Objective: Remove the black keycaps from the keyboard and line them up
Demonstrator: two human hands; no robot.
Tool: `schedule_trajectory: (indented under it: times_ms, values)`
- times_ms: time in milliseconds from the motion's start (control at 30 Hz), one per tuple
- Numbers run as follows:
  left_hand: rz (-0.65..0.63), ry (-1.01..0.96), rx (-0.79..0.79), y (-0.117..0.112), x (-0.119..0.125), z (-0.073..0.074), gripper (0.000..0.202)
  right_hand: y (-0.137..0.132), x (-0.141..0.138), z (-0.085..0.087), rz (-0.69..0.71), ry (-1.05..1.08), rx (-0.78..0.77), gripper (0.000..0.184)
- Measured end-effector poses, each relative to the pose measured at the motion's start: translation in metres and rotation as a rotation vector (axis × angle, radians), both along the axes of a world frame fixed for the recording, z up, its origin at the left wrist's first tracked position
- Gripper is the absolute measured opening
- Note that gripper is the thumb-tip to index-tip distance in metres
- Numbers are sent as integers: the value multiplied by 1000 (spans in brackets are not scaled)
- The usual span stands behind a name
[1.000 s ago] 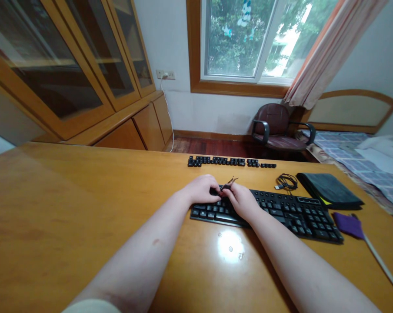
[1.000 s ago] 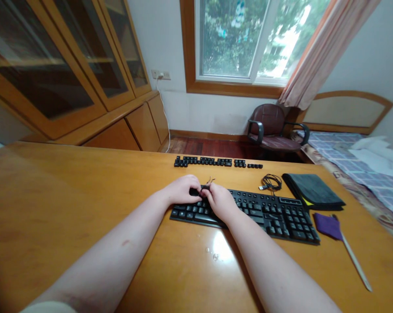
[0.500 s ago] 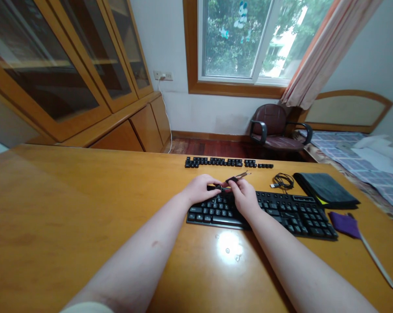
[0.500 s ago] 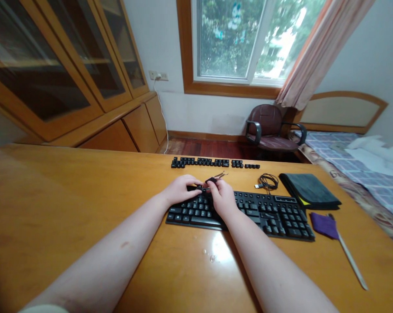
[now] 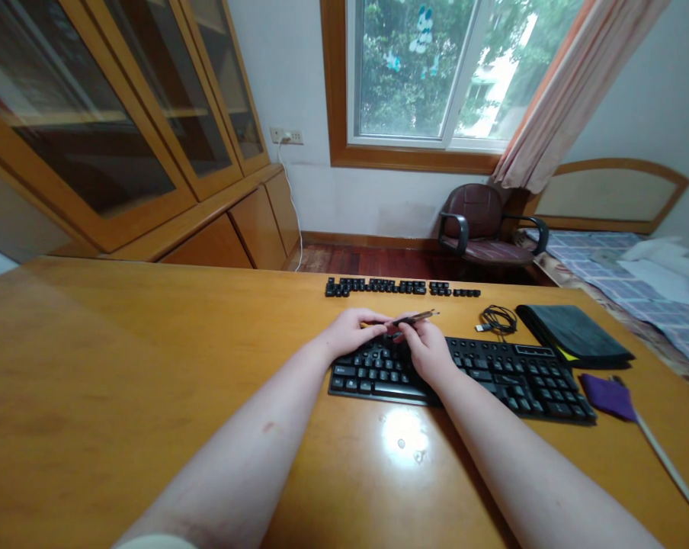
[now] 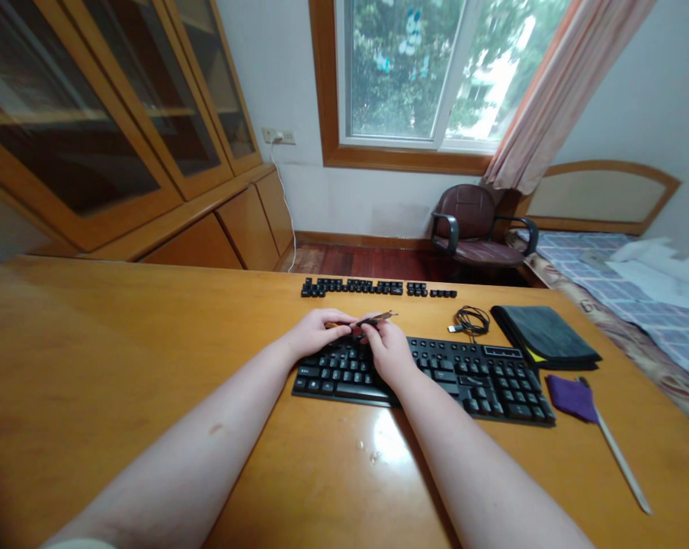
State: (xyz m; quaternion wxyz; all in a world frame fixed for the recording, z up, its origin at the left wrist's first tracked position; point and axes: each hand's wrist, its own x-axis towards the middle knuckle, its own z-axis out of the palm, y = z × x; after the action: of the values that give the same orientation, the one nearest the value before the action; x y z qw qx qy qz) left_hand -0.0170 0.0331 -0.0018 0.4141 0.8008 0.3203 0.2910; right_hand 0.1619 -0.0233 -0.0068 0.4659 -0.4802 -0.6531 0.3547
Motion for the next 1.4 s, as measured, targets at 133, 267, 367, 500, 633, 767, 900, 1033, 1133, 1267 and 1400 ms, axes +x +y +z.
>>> schedule_trajectory:
  times_ms: [133,267,367,500,633,767,900,1033,1133,1267,1400]
  values:
    - [-13,-91,-194,4,-4,0,26,-3,-1,0,57,-3,23,26]
    - [120,-184,-249,8,-5,-3,27,-5,-2,-1,58,-7,41,24]
    - [253,-269,-175,14,-7,-8,28,-5,-2,-1,58,-47,43,23]
    - [456,16,45,27,-17,-18,27,-5,-2,-1,50,-118,37,23]
    - [574,310,189,35,-29,-22,25,-5,-2,-2,18,-74,13,24]
    - [545,384,215,37,-34,-22,22,-4,-2,-3,12,-66,19,25]
    - [567,441,196,37,-35,-23,23,-3,0,-6,-15,-115,26,27]
    - [591,455,157,38,-35,-25,26,-3,2,-7,-27,-153,40,28]
    - [570,452,151,38,-33,-25,26,-4,2,-5,-31,-169,39,28]
    - [575,463,166,38,-31,-24,27,-5,1,-3,-45,-165,38,28]
    - [601,476,186,36,-30,-22,29,-5,0,-4,-46,-162,36,29]
